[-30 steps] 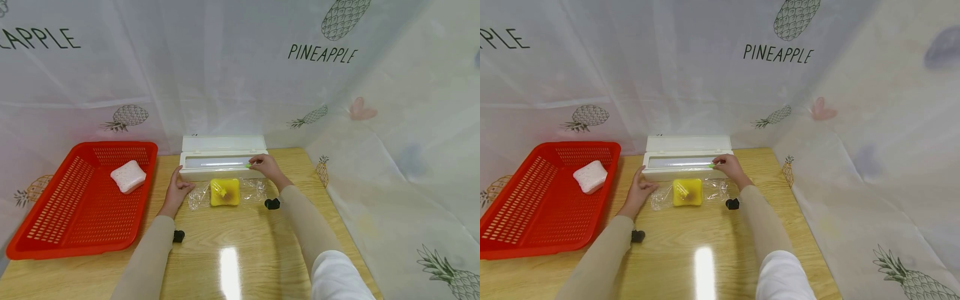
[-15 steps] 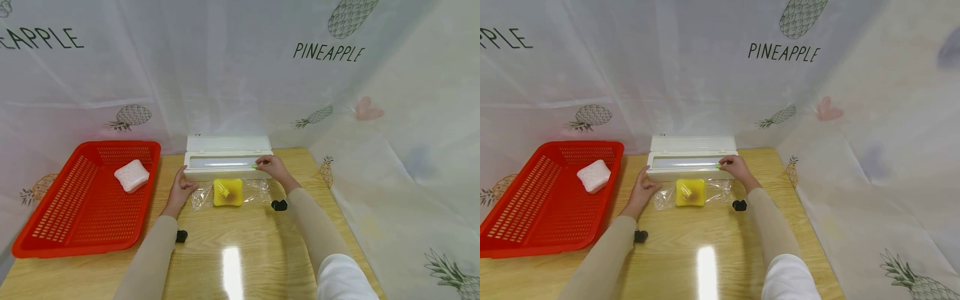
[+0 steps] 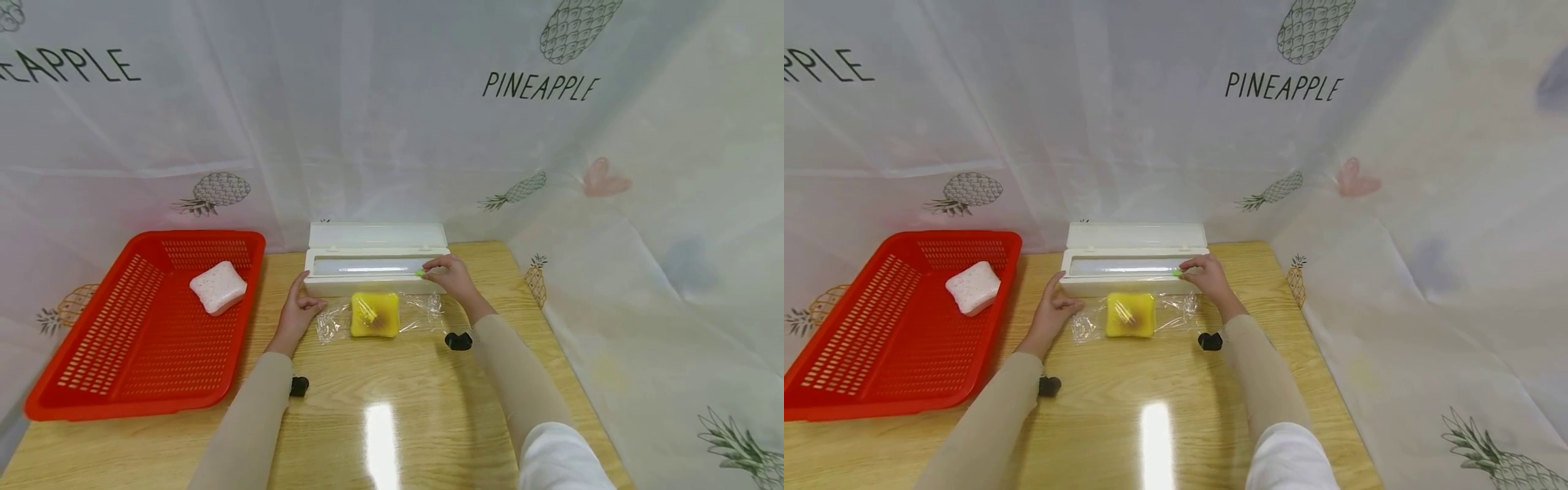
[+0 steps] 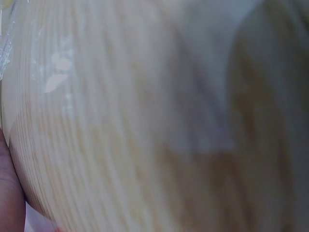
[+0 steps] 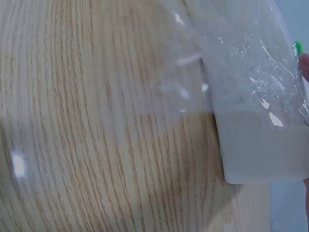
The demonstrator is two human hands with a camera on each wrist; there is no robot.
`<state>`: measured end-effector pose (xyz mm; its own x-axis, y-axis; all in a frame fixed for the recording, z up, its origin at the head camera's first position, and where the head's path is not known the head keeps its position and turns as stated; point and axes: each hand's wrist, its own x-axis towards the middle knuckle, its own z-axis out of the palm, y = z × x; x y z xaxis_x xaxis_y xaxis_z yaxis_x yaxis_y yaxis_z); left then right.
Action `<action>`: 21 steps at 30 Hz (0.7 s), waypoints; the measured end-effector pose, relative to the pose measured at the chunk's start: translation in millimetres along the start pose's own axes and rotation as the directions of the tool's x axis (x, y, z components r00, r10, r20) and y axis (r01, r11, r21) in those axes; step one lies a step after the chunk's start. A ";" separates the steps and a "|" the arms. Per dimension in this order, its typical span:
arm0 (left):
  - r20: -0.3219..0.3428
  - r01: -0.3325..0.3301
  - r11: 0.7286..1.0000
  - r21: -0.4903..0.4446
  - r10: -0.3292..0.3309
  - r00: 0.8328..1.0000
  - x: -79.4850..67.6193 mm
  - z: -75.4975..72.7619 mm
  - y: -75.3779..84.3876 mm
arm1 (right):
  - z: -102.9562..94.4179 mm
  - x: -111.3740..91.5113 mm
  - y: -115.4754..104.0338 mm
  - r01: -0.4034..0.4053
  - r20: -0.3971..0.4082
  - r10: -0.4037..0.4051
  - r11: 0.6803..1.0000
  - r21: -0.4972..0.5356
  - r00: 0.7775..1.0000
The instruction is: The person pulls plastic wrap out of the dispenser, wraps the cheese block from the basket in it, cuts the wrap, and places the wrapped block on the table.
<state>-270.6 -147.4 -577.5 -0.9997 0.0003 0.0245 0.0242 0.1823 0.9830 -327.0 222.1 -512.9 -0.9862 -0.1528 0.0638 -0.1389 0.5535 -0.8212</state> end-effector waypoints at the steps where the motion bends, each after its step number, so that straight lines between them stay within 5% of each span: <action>1: 0.003 -0.001 1.000 0.000 0.001 1.000 0.0 0.4 0.0 | -0.6 -0.9 0.7 -0.006 -0.004 0.006 1.000 0.006 1.000; 10: -0.007 -0.011 1.000 0.012 0.012 1.000 -3.5 1.0 6.8 | 1.4 -0.6 1.3 0.023 0.018 -0.023 0.999 0.025 1.000; 15: 0.012 0.003 1.000 -0.005 -0.003 1.000 -5.2 1.5 11.1 | 8.9 -0.2 1.2 0.080 -0.012 -0.081 0.995 -0.063 0.997; 21: 0.006 -0.015 1.000 0.004 0.015 1.000 2.5 3.1 -5.5 | 12.0 -0.2 3.7 0.093 -0.058 -0.099 0.992 -0.085 0.993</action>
<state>-273.2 -145.4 -583.4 -0.9992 0.0093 0.0377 0.0388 0.1857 0.9818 -326.3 214.3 -522.7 -0.9713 -0.1586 0.1774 -0.2376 0.6044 -0.7604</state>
